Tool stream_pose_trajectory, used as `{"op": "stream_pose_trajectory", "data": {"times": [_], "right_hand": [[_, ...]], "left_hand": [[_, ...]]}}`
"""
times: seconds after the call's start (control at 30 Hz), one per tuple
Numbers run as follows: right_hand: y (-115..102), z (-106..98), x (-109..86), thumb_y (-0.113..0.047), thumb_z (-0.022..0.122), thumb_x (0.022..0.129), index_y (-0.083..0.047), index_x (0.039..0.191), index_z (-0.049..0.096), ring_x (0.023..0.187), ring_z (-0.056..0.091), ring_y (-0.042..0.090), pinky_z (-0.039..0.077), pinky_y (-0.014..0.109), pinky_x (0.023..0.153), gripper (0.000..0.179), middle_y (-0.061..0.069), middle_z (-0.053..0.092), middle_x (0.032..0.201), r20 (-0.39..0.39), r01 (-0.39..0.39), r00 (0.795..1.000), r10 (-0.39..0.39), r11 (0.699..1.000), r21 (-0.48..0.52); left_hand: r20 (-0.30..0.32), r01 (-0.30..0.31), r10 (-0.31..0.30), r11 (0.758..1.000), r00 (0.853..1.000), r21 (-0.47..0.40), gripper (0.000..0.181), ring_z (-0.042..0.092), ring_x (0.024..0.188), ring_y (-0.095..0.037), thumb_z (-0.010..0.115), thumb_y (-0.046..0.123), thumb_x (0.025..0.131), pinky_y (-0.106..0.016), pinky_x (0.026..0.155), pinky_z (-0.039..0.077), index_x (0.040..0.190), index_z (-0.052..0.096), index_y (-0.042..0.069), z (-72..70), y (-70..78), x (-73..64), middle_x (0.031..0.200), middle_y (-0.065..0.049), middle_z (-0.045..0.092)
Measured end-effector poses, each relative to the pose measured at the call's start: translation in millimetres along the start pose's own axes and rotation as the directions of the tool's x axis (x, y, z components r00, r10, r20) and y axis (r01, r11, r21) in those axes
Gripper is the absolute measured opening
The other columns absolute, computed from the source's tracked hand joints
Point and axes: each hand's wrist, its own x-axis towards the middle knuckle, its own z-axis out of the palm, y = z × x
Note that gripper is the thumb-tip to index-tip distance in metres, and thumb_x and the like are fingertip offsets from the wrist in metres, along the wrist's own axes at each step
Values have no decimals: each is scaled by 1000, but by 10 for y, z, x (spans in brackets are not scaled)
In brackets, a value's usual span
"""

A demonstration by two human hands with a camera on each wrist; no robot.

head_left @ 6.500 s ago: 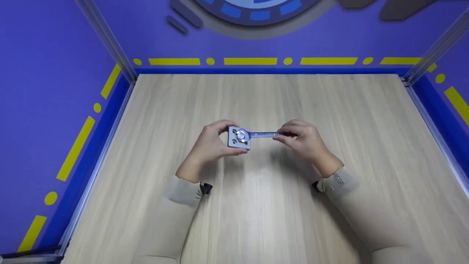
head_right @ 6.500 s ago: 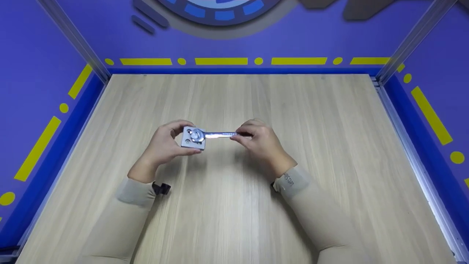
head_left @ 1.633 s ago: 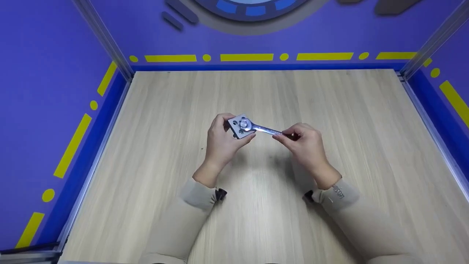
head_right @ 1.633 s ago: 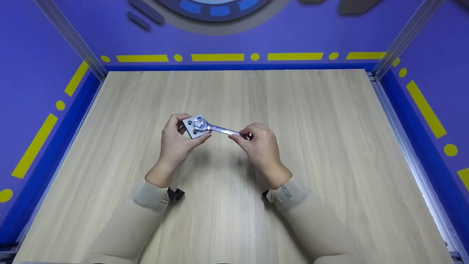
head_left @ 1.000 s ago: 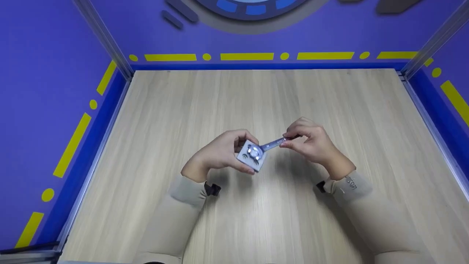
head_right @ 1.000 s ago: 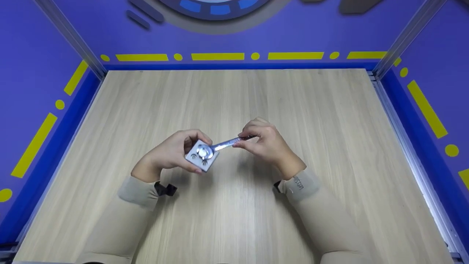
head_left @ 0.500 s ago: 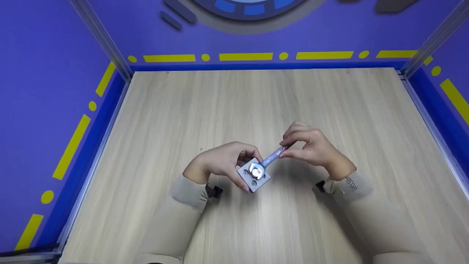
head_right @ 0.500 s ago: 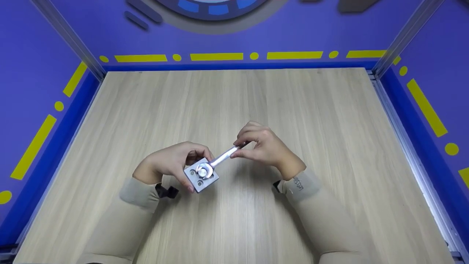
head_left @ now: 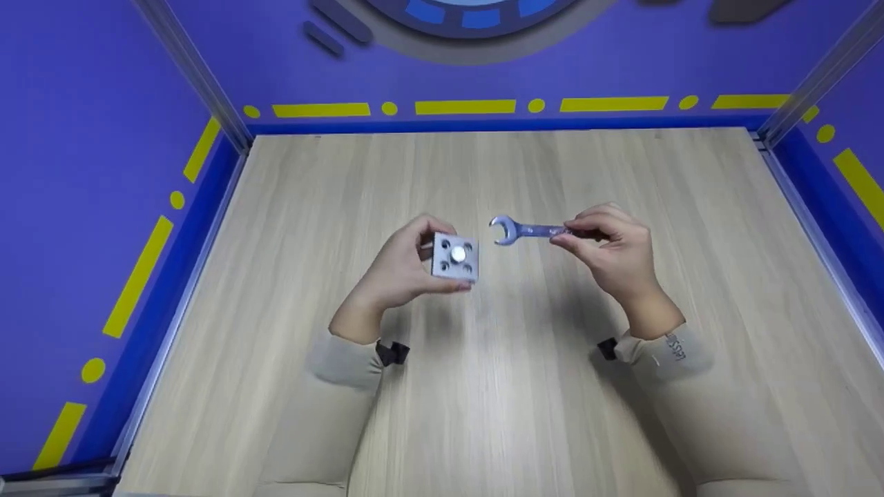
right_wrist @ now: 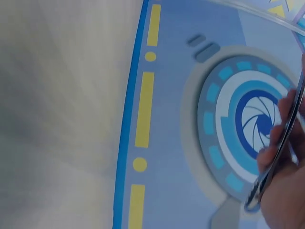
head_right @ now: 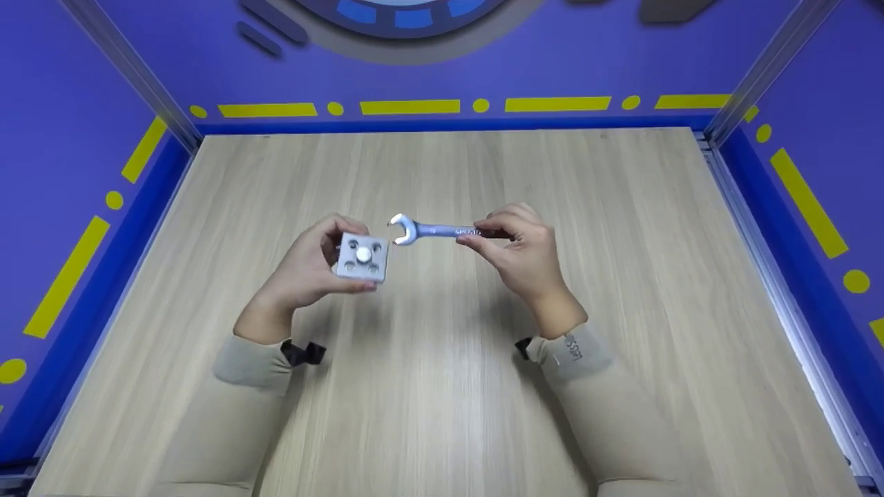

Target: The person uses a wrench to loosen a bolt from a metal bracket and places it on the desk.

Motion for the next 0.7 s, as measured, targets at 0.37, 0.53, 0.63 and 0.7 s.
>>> {"op": "stream_pose_trajectory", "data": {"times": [0.37,0.53,0.63,0.7], "right_hand": [[-104,292,-107,-11,101,85,-2,93,87,77,63,2,50,7,65,18,12,80,88,8,-219,975,224,959,-178],[-142,375,-132,-16,101,87,-5,94,88,75,58,8,43,9,61,18,10,80,87,30,-281,955,296,931,-231],[-163,406,-144,-17,100,88,-6,94,88,75,57,11,42,10,61,17,10,78,86,36,-297,949,314,924,-239],[-179,421,-152,-18,100,89,-7,94,88,75,57,11,41,11,60,17,9,78,86,41,-304,946,322,922,-238]], "left_hand": [[-438,-104,167,981,883,164,71,67,131,-23,105,12,79,-37,127,58,131,57,5,285,-71,112,139,-10,64],[-455,-83,164,978,875,193,70,66,136,-26,104,13,82,-42,130,55,133,56,5,358,-105,115,143,-11,61],[-456,-84,164,978,875,192,70,66,137,-28,104,13,82,-43,129,56,132,56,4,388,-125,120,144,-12,61],[-452,-86,166,978,876,192,70,67,137,-29,104,12,81,-42,128,57,132,57,3,400,-139,121,143,-13,61]]}}
